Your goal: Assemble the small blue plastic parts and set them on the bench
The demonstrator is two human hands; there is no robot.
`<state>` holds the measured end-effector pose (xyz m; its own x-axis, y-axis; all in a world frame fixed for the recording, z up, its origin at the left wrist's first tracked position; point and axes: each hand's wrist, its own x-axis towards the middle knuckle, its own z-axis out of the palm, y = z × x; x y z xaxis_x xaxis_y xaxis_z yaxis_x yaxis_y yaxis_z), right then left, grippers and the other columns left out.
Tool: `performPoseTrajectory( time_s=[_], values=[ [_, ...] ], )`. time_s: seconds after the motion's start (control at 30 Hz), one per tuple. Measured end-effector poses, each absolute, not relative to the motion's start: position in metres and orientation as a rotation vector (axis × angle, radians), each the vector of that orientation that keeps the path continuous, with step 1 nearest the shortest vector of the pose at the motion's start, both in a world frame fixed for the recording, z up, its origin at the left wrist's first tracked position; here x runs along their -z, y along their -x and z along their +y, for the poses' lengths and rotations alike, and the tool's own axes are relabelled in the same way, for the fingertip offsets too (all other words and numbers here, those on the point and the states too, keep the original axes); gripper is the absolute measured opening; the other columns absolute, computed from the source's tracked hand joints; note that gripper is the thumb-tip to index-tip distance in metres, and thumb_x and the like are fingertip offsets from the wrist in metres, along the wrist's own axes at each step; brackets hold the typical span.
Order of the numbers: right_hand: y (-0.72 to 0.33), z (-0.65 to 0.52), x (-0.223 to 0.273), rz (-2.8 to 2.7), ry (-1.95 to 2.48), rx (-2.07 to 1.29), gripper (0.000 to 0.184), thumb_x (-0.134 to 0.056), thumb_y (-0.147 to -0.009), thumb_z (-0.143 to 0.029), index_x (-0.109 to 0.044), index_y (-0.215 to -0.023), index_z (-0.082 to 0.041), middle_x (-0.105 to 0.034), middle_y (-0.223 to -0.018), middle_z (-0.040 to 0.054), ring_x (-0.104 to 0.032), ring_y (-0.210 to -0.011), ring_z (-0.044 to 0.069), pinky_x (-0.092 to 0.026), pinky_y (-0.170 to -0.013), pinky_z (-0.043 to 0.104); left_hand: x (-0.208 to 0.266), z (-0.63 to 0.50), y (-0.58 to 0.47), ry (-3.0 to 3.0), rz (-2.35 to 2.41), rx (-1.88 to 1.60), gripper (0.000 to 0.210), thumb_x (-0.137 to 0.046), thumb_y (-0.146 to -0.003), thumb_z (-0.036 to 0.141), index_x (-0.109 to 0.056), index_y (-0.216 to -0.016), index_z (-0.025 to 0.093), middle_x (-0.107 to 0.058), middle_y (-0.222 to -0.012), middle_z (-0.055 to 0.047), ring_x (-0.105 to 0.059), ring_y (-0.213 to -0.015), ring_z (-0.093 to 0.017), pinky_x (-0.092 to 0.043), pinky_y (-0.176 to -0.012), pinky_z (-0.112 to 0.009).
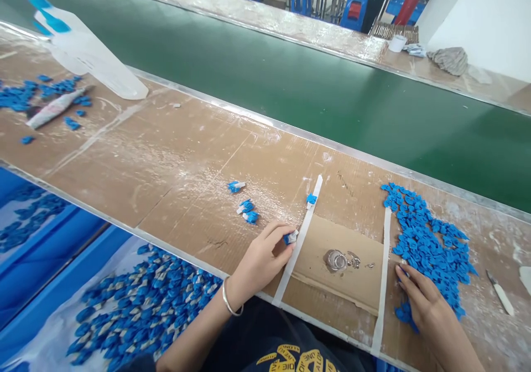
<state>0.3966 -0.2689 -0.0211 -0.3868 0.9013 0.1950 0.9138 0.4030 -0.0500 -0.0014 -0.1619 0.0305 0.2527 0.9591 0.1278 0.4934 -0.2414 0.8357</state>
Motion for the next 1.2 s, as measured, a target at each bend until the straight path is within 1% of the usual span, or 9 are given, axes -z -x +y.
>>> performPoseTrajectory(
  time_s=[0.07, 0.17, 0.27, 0.4, 0.5, 0.67, 0.83, 1.0, 1.2],
  values=[
    [-0.392, -0.267, 0.014, -2.496, 1.59, 0.12, 0.044, -0.029, -0.098, -0.015, -0.048, -0.137, -0.015, -0.057, -0.132, 0.0168, -0.059, -0.116, 0.028, -0.053, -0.091, 0.043, -0.03, -0.165, 0.005, -1.82, 1.291, -0.874, 0.02, -0.052, -0.09, 0.019, -0.063, -0.107, 0.019, -0.062, -0.106, -0.008, -0.061, -0.087, -0.016, -0.053, -0.075, -0.027],
    [-0.361, -0.26, -0.007, -2.418, 1.544, 0.083, 0.041, -0.036, -0.099, -0.021, -0.046, -0.139, -0.021, -0.061, -0.126, 0.0128, -0.061, -0.111, 0.028, -0.054, -0.085, 0.042, -0.029, -0.169, 0.009, -1.791, 1.238, -0.85, 0.024, -0.05, -0.092, 0.019, -0.064, -0.111, 0.02, -0.061, -0.108, -0.009, -0.061, -0.084, -0.015, -0.052, -0.067, -0.024],
    [-0.309, -0.249, -0.026, -2.179, 1.472, -0.049, 0.051, -0.052, -0.095, -0.02, -0.039, -0.144, -0.024, -0.065, -0.117, 0.0096, -0.064, -0.101, 0.023, -0.056, -0.083, 0.037, -0.025, -0.173, 0.009, -1.783, 1.214, -0.828, 0.03, -0.053, -0.091, 0.019, -0.06, -0.12, 0.021, -0.064, -0.11, -0.008, -0.062, -0.089, -0.016, -0.053, -0.076, -0.026],
    [-0.257, -0.23, -0.034, -2.185, 1.339, -0.145, 0.06, -0.05, -0.097, -0.017, -0.025, -0.151, -0.022, -0.068, -0.114, 0.0081, -0.064, -0.101, 0.022, -0.057, -0.083, 0.036, -0.021, -0.177, 0.003, -1.776, 1.22, -0.844, 0.029, -0.056, -0.09, 0.02, -0.059, -0.118, 0.02, -0.067, -0.108, -0.009, -0.062, -0.097, -0.02, -0.051, -0.089, -0.033],
    [-0.247, -0.222, -0.032, -2.261, 1.343, -0.144, 0.061, -0.049, -0.097, -0.018, -0.024, -0.152, -0.022, -0.068, -0.114, 0.0083, -0.065, -0.095, 0.022, -0.058, -0.08, 0.038, -0.023, -0.179, -0.001, -1.799, 1.134, -0.878, 0.022, -0.053, -0.091, 0.018, -0.061, -0.112, 0.019, -0.067, -0.105, -0.009, -0.062, -0.1, -0.02, -0.051, -0.09, -0.034],
    [-0.243, -0.228, -0.037, -2.038, 1.371, -0.341, 0.056, -0.053, -0.095, -0.019, -0.035, -0.147, -0.026, -0.069, -0.115, 0.0072, -0.064, -0.103, 0.022, -0.058, -0.083, 0.036, -0.032, -0.182, -0.011, -1.695, 0.962, -0.893, 0.023, -0.05, -0.093, 0.018, -0.063, -0.112, 0.019, -0.068, -0.105, -0.009, -0.063, -0.098, -0.019, -0.051, -0.089, -0.033],
    [-0.224, -0.242, -0.048, -1.398, 1.356, -0.754, 0.043, -0.057, -0.093, -0.02, -0.049, -0.135, -0.028, -0.071, -0.112, 0.0055, -0.067, -0.105, 0.019, -0.058, -0.087, 0.031, -0.044, -0.185, -0.029, -1.297, 0.792, -0.851, 0.019, -0.062, -0.088, 0.02, -0.069, -0.105, 0.018, -0.069, -0.105, -0.009, -0.064, -0.095, -0.018, -0.05, -0.084, -0.029],
    [-0.216, -0.247, -0.048, -1.099, 1.253, -0.95, 0.035, -0.06, -0.092, -0.022, -0.058, -0.127, -0.027, -0.071, -0.111, 0.0087, -0.068, -0.102, 0.021, -0.059, -0.082, 0.028, -0.048, -0.195, -0.048, -0.824, 0.64, -0.814, 0.045, -0.068, -0.085, 0.022, -0.052, -0.127, 0.02, -0.068, -0.105, -0.007, -0.063, -0.086, -0.014, -0.048, -0.077, -0.025],
    [-0.216, -0.254, -0.042, -1.08, 1.272, -0.939, 0.034, -0.064, -0.089, -0.023, -0.061, -0.123, -0.023, -0.071, -0.109, 0.0122, -0.07, -0.097, 0.025, -0.062, -0.076, 0.033, -0.053, -0.2, -0.056, -0.734, 0.566, -0.845, 0.045, -0.069, -0.084, 0.023, -0.048, -0.123, 0.022, -0.066, -0.104, -0.006, -0.063, -0.094, -0.016, -0.047, -0.081, -0.027]
  ],
)
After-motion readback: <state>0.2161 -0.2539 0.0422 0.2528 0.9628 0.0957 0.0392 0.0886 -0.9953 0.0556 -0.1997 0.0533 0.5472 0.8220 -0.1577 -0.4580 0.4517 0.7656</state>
